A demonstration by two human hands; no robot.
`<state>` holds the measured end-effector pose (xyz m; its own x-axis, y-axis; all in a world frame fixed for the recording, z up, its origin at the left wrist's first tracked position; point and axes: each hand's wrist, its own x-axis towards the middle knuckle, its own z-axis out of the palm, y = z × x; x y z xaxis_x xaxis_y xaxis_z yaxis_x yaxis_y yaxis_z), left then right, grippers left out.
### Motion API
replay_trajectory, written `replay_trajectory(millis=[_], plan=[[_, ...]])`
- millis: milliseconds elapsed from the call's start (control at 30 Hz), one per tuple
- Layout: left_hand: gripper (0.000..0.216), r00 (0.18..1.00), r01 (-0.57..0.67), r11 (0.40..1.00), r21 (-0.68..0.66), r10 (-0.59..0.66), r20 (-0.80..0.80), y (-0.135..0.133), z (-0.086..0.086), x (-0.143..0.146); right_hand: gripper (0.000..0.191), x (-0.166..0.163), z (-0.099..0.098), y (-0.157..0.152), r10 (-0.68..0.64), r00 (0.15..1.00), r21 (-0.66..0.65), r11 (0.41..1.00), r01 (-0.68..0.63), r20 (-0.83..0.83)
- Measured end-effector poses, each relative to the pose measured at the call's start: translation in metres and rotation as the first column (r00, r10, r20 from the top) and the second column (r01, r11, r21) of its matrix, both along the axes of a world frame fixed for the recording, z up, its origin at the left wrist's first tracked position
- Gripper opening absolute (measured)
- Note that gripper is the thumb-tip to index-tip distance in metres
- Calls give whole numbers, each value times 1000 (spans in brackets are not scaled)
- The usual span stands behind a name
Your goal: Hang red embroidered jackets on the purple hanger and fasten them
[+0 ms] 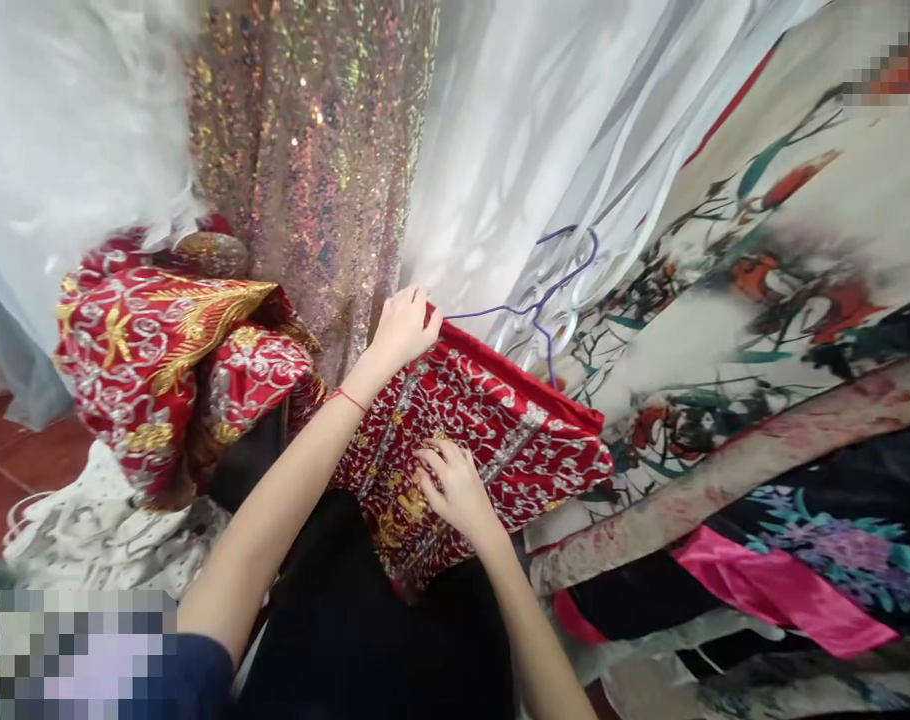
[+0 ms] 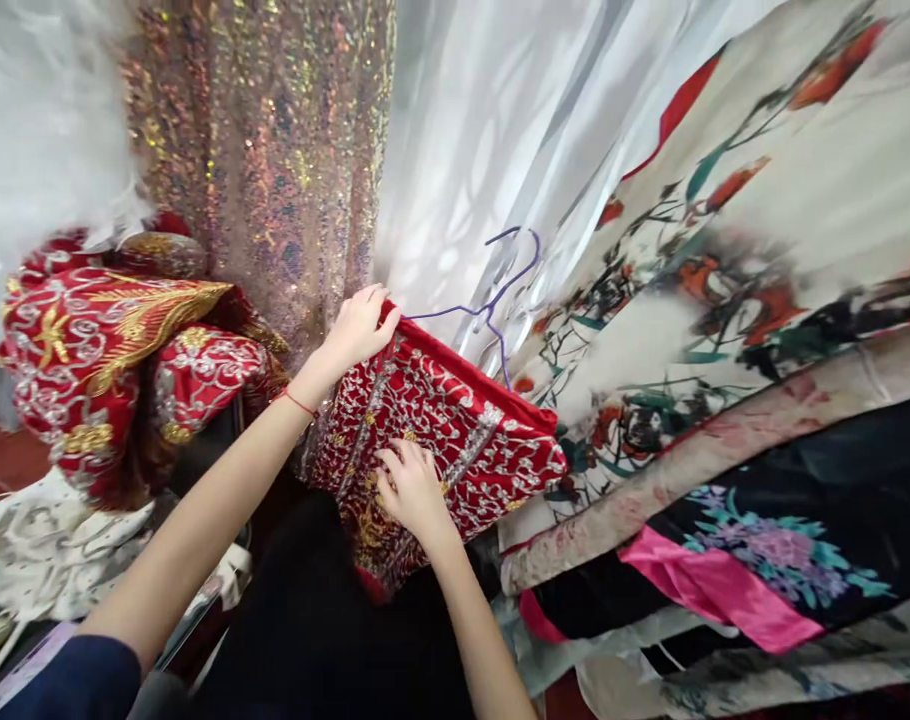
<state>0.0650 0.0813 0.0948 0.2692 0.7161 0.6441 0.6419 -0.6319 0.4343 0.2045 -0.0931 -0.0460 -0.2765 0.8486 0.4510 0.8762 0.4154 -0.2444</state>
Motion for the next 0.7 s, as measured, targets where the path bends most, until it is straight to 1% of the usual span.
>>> replay_trajectory(millis=[33, 100, 167, 233, 300, 333, 367, 433, 500, 533, 567, 633, 700], plan=[[39, 1000, 22, 1000, 1, -22, 7, 9, -6, 4, 26, 12, -1, 0, -17, 999, 1, 1000, 17, -49], [35, 999, 45, 999, 13, -45, 19, 24, -18, 4, 24, 31, -4, 1, -29, 986, 15, 999, 32, -164], [35, 999, 38, 999, 31, -39, 28, 28, -29, -5, 22, 42, -9, 4, -32, 960, 28, 999, 41, -278], [36, 998, 8, 998, 68, -12, 54, 17, -39, -14, 20, 44, -13, 9, -27, 923, 23, 999, 39, -384], [35, 995, -41, 993, 112, 31, 90, -7, -48, -20, 19, 34, -13, 15, -14, 854, -8, 1000, 12, -520], [34, 993, -76, 989, 130, 62, 105, -22, -53, -21, 19, 26, -12, 18, -10, 794, -35, 999, -14, -608], [33, 989, -113, 983, 142, 97, 113, -39, -57, -21, 20, 16, -10, 21, -10, 713, -61, 997, -47, -701], [31, 979, -184, 968, 168, 166, 116, -69, -64, -18, 26, -7, -5, 26, -25, 516, -94, 990, -109, -856], [30, 969, -237, 953, 190, 217, 118, -92, -70, -12, 28, -27, 0, 29, -48, 337, -90, 990, -110, -940], [29, 965, -254, 948, 193, 234, 120, -99, -73, -8, 27, -35, 2, 29, -61, 272, -85, 993, -78, -960], [28, 962, -264, 945, 190, 245, 122, -103, -75, -5, 27, -40, 3, 28, -77, 224, -89, 995, -42, -971], [28, 961, -268, 948, 173, 249, 123, -103, -76, -1, 27, -45, 4, 25, -111, 161, -112, 994, -1, -981], [27, 965, -251, 954, 162, 233, 121, -97, -76, 0, 31, -42, 4, 18, -122, 126, -126, 992, -23, -984]])
